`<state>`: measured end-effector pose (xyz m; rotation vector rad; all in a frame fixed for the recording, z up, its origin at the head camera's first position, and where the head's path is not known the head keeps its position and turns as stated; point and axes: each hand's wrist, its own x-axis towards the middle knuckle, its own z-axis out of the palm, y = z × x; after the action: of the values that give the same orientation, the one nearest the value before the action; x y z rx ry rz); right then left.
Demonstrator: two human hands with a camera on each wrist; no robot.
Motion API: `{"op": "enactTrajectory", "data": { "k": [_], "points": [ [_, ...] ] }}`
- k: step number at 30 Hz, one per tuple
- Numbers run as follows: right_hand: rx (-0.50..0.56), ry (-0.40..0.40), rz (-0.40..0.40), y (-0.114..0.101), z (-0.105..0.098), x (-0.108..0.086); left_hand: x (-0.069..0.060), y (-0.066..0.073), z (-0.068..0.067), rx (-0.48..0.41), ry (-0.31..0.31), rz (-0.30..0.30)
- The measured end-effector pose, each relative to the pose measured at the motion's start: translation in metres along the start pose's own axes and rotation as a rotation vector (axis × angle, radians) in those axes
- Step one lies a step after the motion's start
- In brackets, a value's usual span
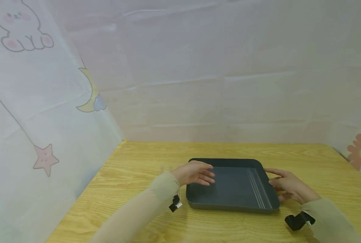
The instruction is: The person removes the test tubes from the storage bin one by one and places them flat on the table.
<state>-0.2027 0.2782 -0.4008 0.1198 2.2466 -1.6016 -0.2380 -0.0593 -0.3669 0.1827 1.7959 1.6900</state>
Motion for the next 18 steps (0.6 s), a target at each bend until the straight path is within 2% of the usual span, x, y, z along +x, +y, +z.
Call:
{"op": "enactTrajectory", "data": {
  "k": [18],
  "points": [
    [-0.010,0.013,-0.005,-0.001,0.001,-0.002,0.019,0.016,0.024,0.046,-0.084,-0.015]
  ]
}}
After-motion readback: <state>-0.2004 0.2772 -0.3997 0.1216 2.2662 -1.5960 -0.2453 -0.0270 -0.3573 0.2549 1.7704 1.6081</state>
